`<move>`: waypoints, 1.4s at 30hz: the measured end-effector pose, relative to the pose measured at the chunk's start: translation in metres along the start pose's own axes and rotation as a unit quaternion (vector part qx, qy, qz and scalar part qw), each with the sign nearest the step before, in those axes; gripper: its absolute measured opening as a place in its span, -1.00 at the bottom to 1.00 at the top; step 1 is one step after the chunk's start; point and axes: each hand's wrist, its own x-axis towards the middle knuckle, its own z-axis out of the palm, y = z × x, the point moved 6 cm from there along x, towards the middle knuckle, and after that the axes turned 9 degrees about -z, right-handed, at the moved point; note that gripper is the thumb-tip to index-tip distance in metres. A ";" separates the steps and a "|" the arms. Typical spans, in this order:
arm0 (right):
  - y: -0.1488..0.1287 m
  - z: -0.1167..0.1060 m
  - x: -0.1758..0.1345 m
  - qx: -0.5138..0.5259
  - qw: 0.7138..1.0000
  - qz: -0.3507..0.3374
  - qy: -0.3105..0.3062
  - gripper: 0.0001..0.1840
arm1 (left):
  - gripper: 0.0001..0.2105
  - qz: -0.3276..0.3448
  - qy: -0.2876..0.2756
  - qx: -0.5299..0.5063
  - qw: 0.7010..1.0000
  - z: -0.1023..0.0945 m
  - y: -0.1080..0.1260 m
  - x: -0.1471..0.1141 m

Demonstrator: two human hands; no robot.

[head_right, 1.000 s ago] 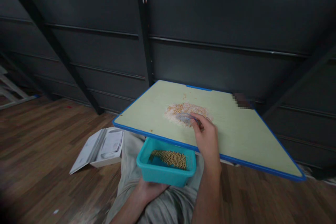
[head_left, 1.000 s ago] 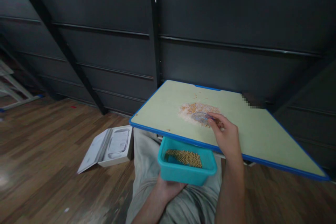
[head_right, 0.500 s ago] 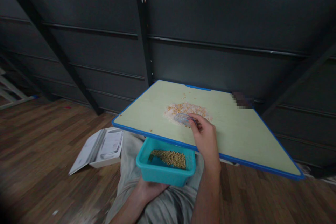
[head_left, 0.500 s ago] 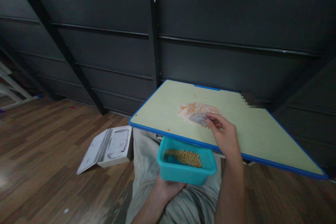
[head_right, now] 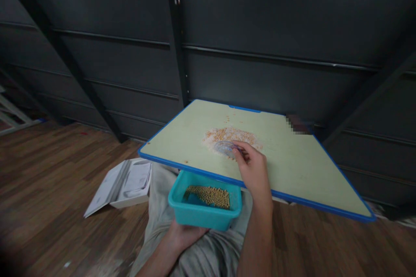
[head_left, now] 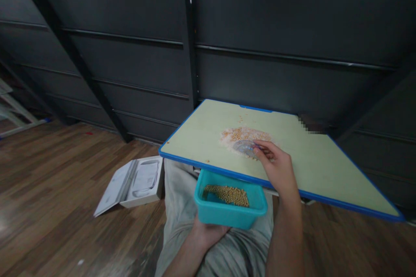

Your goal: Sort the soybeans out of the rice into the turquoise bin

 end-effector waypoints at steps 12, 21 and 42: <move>0.000 0.000 0.002 0.012 1.000 0.004 -0.003 -0.69 | -0.56 -0.010 -0.017 -0.023 1.000 -0.005 -0.003 0.003; 0.002 0.001 0.000 0.021 1.000 0.014 -0.012 -0.67 | -0.55 -0.005 0.004 -0.022 1.000 -0.007 -0.003 0.005; 0.003 -0.005 -0.001 0.060 0.997 0.024 0.036 -0.68 | -0.49 -0.007 -0.033 -0.012 0.999 -0.012 -0.003 0.008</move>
